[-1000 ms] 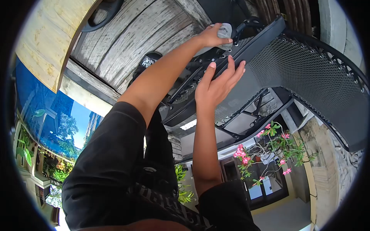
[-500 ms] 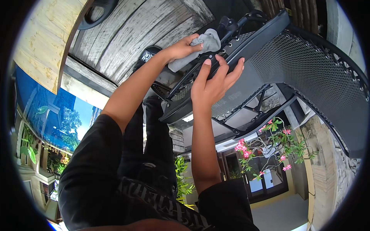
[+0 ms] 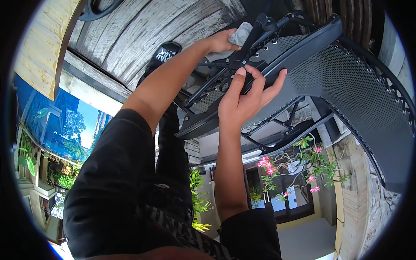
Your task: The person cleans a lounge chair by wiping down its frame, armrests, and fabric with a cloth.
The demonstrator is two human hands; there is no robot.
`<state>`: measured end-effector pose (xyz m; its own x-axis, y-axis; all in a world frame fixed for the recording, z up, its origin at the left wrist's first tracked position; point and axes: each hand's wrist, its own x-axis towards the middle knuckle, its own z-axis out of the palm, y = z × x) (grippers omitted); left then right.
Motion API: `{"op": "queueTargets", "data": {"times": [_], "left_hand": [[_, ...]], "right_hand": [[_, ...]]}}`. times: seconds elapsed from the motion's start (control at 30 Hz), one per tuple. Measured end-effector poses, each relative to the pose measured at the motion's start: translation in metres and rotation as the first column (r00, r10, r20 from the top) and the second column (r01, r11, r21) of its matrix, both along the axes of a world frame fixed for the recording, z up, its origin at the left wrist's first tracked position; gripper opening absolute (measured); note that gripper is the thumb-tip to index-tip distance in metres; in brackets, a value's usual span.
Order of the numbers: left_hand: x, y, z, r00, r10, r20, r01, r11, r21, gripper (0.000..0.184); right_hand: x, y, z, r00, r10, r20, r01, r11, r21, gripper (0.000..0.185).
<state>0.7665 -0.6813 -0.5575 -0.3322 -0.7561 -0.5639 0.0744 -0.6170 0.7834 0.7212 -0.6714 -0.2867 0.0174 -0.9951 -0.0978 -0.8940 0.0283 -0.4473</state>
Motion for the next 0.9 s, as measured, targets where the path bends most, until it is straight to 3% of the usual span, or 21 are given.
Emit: {"op": "queueTargets", "data": {"times": [0.13, 0.27, 0.37, 0.47, 0.6, 0.73, 0.83, 0.9], "left_hand": [[0.033, 0.038, 0.024, 0.987, -0.091, -0.131, 0.09, 0.996, -0.013, 0.055], [0.065, 0.049, 0.01, 0.944, -0.278, -0.176, 0.279, 0.96, -0.018, 0.05], [0.042, 0.042, 0.011, 0.976, -0.18, -0.122, 0.175, 0.983, -0.056, 0.054], [0.004, 0.026, 0.013, 0.973, 0.229, -0.033, -0.23, 0.971, -0.064, 0.058], [-0.019, -0.015, 0.024, 0.943, 0.252, 0.216, -0.239, 0.967, -0.083, 0.068], [-0.016, -0.007, 0.017, 0.977, 0.111, 0.185, -0.087, 0.987, -0.133, 0.063], [0.028, 0.025, 0.013, 0.969, 0.022, 0.247, 0.08, 0.915, -0.396, 0.057], [0.06, 0.02, 0.046, 0.999, -0.041, -0.019, 0.04, 0.997, -0.073, 0.057]], "right_hand": [[0.0, 0.0, 0.002, 1.0, -0.004, -0.008, 0.004, 1.0, 0.015, 0.021], [0.001, -0.001, 0.002, 1.0, -0.011, -0.019, 0.011, 1.0, 0.005, 0.02], [0.0, 0.001, 0.002, 1.0, -0.017, 0.005, 0.017, 1.0, 0.005, 0.019], [-0.001, 0.001, 0.0, 1.0, -0.014, 0.02, 0.013, 1.0, 0.004, 0.019], [-0.003, 0.0, 0.001, 1.0, 0.004, 0.013, -0.004, 1.0, 0.002, 0.018], [-0.001, 0.001, -0.001, 0.995, -0.02, 0.096, 0.021, 1.0, -0.012, 0.017], [-0.002, 0.0, 0.001, 0.999, 0.004, 0.032, -0.004, 1.0, -0.005, 0.016], [-0.004, -0.001, 0.0, 0.999, 0.006, 0.035, -0.005, 1.0, -0.016, 0.015]]}}
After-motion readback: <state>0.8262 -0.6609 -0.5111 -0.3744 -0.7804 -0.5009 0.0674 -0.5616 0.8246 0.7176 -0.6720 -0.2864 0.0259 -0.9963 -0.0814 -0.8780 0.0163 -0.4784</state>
